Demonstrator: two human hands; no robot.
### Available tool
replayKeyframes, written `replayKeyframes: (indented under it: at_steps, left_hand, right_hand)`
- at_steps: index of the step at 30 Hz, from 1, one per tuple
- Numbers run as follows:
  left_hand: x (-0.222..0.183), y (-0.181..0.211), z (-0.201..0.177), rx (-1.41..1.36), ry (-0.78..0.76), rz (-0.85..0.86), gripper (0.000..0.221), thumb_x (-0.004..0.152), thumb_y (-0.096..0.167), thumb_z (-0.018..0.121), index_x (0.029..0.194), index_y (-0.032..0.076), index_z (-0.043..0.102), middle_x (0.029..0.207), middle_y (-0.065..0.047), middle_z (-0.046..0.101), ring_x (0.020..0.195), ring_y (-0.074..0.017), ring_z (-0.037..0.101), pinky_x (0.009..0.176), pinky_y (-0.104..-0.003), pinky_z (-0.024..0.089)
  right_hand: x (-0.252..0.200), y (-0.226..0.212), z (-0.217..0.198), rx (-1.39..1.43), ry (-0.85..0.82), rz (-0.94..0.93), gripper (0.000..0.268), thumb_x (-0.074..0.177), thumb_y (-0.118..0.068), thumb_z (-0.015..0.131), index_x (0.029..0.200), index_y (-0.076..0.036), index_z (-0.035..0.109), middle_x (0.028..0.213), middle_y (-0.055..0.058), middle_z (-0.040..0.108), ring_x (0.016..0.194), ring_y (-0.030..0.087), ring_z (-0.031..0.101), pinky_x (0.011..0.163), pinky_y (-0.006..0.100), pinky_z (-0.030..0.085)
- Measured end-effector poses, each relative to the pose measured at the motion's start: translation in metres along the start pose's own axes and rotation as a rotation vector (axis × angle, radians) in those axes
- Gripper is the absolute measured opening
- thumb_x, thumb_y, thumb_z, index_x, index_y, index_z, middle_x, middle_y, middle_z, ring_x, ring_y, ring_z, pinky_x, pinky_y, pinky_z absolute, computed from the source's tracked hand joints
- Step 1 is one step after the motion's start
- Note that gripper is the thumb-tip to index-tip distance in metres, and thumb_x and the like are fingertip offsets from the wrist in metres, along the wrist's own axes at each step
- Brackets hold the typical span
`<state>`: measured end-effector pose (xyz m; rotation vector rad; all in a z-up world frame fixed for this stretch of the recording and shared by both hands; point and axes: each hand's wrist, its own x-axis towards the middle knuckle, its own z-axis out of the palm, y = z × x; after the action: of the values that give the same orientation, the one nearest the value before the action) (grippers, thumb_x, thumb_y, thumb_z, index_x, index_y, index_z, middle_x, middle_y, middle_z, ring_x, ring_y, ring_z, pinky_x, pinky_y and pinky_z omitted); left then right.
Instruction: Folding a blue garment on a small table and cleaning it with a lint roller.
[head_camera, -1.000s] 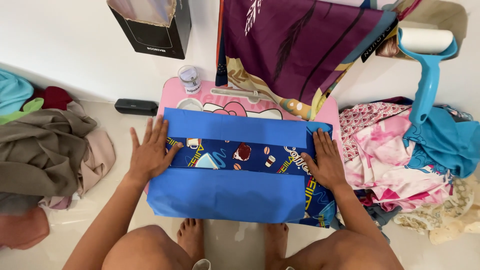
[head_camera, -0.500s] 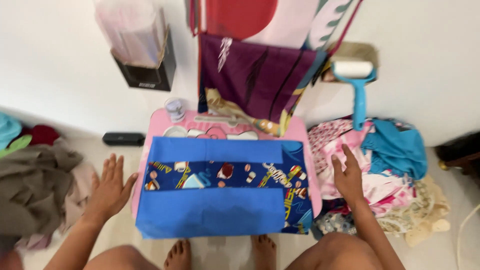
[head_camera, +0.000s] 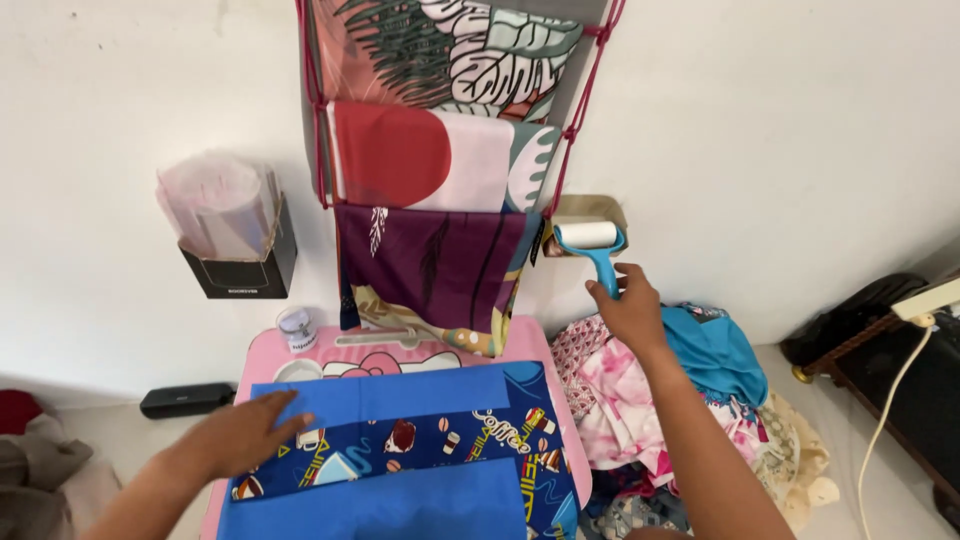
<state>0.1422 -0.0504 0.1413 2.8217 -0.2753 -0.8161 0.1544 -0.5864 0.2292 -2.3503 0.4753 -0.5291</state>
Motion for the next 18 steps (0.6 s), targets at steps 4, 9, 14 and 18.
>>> replayKeyframes:
  at_steps: [4, 9, 14, 18]
  left_hand:
    - [-0.009, 0.031, 0.006, 0.117, -0.173, 0.017, 0.080, 0.097, 0.078, 0.033, 0.162, 0.032, 0.024, 0.168, 0.004, 0.029, 0.148, -0.0242, 0.046, 0.123, -0.043, 0.041]
    - [0.035, -0.018, 0.064, 0.085, -0.150, 0.064, 0.077, 0.100, 0.068, 0.043, 0.162, 0.027, 0.022, 0.172, -0.001, 0.015, 0.146, -0.0290, 0.046, 0.120, -0.045, 0.040]
    - [0.040, -0.032, 0.068, 0.015, -0.171, -0.018, 0.074, 0.101, 0.065, 0.043, 0.161, 0.026, 0.025, 0.172, -0.001, 0.015, 0.150, -0.0291, 0.041, 0.120, -0.047, 0.041]
    - [0.057, -0.044, 0.090, 0.117, -0.005, 0.069, 0.078, 0.097, 0.064, 0.053, 0.157, 0.015, 0.042, 0.165, -0.021, 0.033, 0.142, -0.0428, 0.050, 0.112, -0.055, 0.048]
  right_hand:
    - [0.022, 0.022, 0.021, 0.038, 0.092, -0.075, 0.028, 0.094, -0.027, 0.068, 0.115, -0.009, 0.068, 0.097, 0.012, 0.072, 0.090, 0.032, 0.065, 0.076, 0.048, 0.048]
    - [0.016, 0.031, 0.021, 0.177, 0.376, -0.317, 0.028, 0.094, -0.020, 0.070, 0.117, -0.005, 0.068, 0.106, 0.014, 0.073, 0.098, 0.031, 0.066, 0.087, 0.045, 0.049]
    - [-0.028, -0.009, 0.005, 0.410, 0.399, -0.509, 0.026, 0.101, -0.008, 0.073, 0.125, 0.001, 0.066, 0.102, 0.009, 0.069, 0.086, 0.014, 0.060, 0.077, 0.031, 0.051]
    - [-0.063, -0.043, 0.026, 0.481, -0.102, -0.454, 0.031, 0.089, 0.000, 0.077, 0.119, -0.006, 0.072, 0.099, 0.014, 0.072, 0.093, 0.023, 0.068, 0.080, 0.037, 0.054]
